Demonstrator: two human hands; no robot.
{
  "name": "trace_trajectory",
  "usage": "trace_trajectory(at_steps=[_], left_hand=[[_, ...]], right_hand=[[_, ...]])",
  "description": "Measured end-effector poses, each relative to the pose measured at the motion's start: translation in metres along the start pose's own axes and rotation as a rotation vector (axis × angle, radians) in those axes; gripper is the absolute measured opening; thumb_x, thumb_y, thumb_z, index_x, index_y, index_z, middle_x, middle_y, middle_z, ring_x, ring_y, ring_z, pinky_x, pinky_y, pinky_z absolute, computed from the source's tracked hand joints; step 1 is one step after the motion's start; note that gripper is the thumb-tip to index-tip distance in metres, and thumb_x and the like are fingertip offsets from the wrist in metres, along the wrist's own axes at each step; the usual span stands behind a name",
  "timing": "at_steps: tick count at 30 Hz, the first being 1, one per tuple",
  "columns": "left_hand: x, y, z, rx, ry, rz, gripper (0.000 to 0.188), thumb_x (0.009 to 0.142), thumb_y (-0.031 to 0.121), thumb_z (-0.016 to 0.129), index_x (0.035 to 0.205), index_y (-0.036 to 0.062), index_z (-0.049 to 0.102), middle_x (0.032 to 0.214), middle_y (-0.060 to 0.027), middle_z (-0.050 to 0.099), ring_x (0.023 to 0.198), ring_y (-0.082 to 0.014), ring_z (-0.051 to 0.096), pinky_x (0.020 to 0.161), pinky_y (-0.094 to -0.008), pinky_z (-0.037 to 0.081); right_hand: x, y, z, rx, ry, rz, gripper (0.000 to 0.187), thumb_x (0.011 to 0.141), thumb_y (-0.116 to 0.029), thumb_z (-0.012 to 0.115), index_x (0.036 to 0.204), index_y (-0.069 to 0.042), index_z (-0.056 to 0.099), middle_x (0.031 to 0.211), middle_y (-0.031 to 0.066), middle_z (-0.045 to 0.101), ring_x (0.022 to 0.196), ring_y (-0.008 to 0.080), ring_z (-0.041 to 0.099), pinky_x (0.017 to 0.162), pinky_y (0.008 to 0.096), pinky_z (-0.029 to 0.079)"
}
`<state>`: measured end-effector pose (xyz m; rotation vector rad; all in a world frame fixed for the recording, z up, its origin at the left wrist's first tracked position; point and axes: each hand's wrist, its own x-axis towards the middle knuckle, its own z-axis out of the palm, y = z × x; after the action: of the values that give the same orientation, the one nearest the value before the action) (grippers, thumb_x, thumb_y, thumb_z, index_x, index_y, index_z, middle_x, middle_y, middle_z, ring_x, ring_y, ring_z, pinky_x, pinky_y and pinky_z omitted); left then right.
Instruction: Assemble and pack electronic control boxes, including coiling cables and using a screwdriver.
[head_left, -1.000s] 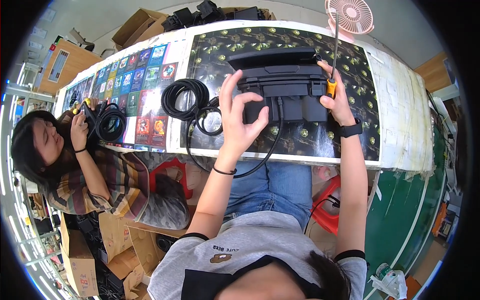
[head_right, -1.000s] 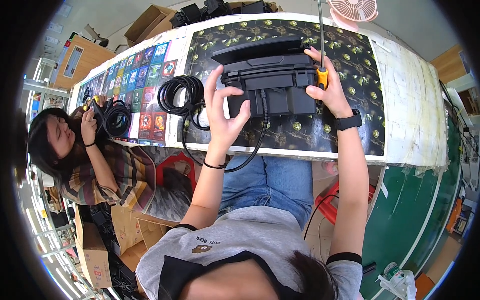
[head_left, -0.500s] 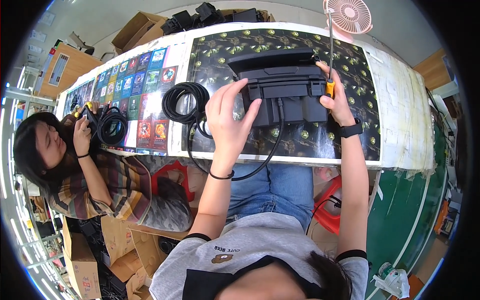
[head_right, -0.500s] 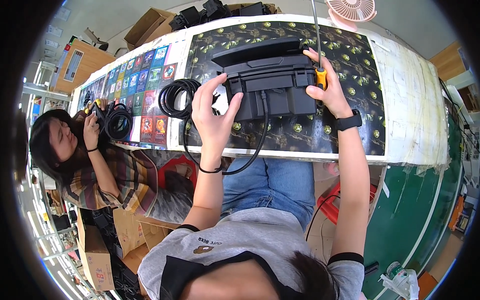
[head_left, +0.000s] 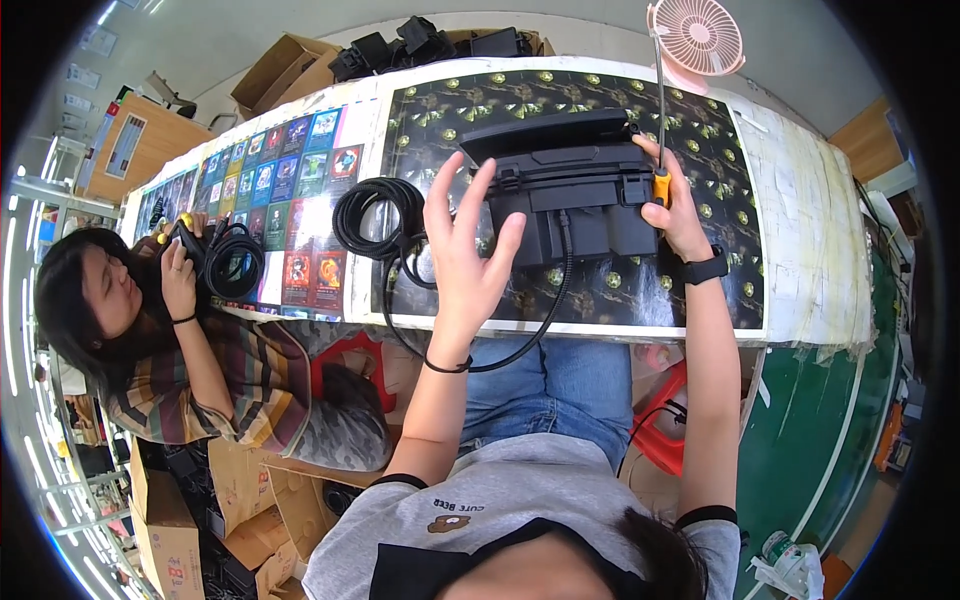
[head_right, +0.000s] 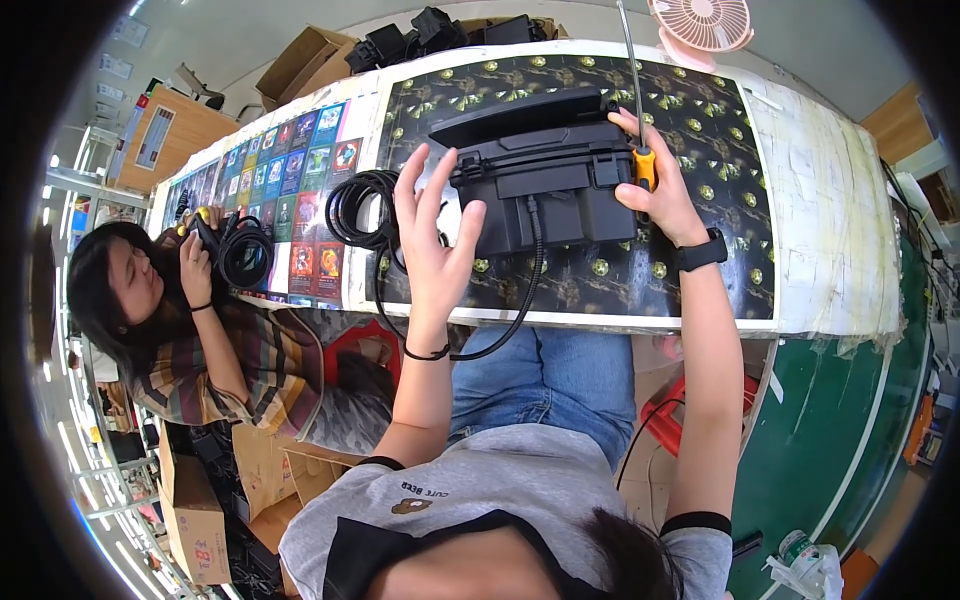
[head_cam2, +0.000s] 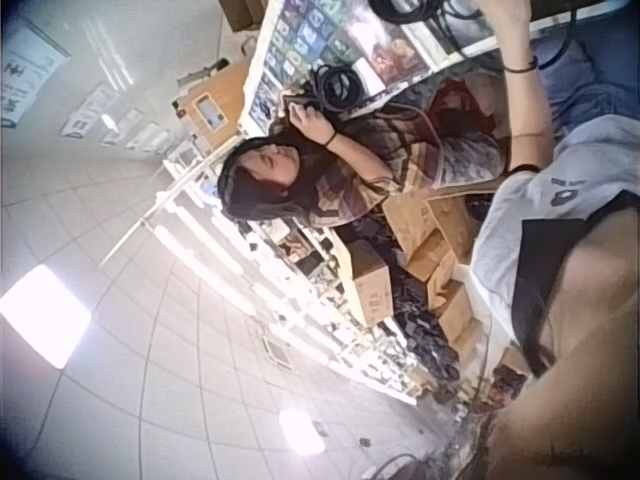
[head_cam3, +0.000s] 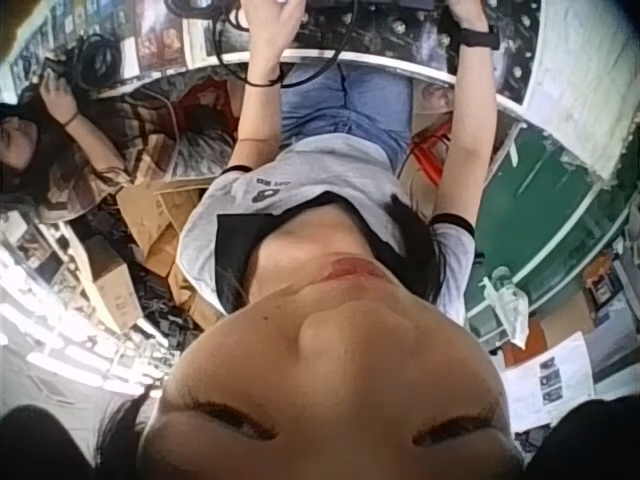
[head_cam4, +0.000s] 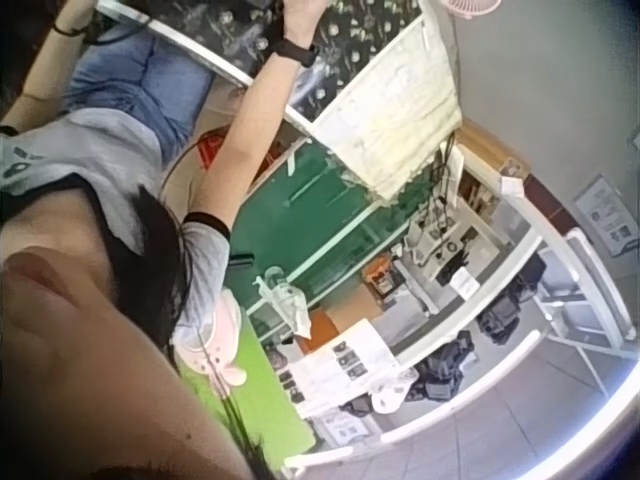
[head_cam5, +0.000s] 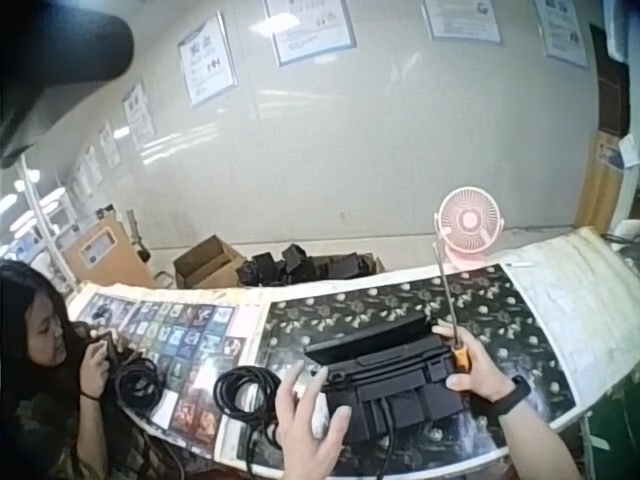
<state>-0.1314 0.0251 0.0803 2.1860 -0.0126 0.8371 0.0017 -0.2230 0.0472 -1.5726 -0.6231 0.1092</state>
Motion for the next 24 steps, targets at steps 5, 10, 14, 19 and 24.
trace_trajectory(at_steps=[5, 10, 14, 19, 24], left_hand=[[0.001, -0.006, -0.005, 0.032, 0.018, 0.089, 0.030, 0.081, 0.019, 0.072, 0.108, 0.0098, 0.064, 0.135, -0.0133, 0.049, 0.127, -0.0351, 0.044, 0.105, -0.0444, 0.034], [-0.002, 0.000, 0.003, 0.153, 0.000, 0.175, 0.043, 0.076, 0.017, 0.077, 0.114, 0.0084, 0.061, 0.127, -0.0109, 0.057, 0.121, -0.0317, 0.051, 0.100, -0.0417, 0.038], [0.002, 0.002, 0.004, 0.028, 0.060, 0.034, 0.049, 0.074, 0.013, 0.080, 0.117, 0.0034, 0.059, 0.118, -0.0121, 0.062, 0.109, -0.0287, 0.060, 0.093, -0.0374, 0.046], [0.006, 0.004, 0.004, -0.007, 0.059, -0.066, 0.049, 0.076, 0.011, 0.079, 0.121, 0.0028, 0.060, 0.114, -0.0118, 0.067, 0.106, -0.0248, 0.064, 0.092, -0.0336, 0.048], [0.005, 0.007, 0.014, 0.010, 0.115, -0.059, 0.050, 0.079, 0.009, 0.077, 0.124, 0.0029, 0.057, 0.117, -0.0134, 0.066, 0.110, -0.0255, 0.063, 0.096, -0.0346, 0.047]], right_hand=[[0.001, -0.003, 0.003, 0.042, -0.001, 0.023, 0.090, 0.067, -0.044, 0.078, 0.141, -0.003, 0.044, 0.150, 0.0169, 0.036, 0.137, 0.0242, 0.037, 0.113, 0.0341, 0.027], [0.001, 0.000, 0.001, 0.050, -0.004, 0.021, 0.091, 0.067, -0.042, 0.078, 0.141, -0.003, 0.043, 0.150, 0.0158, 0.036, 0.136, 0.0233, 0.039, 0.112, 0.0331, 0.028], [0.000, -0.004, 0.003, 0.069, -0.013, 0.023, 0.090, 0.068, -0.042, 0.078, 0.141, -0.003, 0.043, 0.150, 0.0149, 0.036, 0.135, 0.0227, 0.040, 0.112, 0.0327, 0.029], [0.001, 0.001, 0.001, 0.092, -0.016, 0.031, 0.090, 0.068, -0.043, 0.078, 0.141, -0.002, 0.044, 0.149, 0.0144, 0.037, 0.135, 0.0222, 0.040, 0.112, 0.0324, 0.029], [0.002, 0.003, 0.002, 0.074, -0.005, 0.026, 0.090, 0.069, -0.045, 0.077, 0.141, -0.003, 0.044, 0.145, 0.0119, 0.042, 0.133, 0.0212, 0.041, 0.111, 0.0323, 0.030]])
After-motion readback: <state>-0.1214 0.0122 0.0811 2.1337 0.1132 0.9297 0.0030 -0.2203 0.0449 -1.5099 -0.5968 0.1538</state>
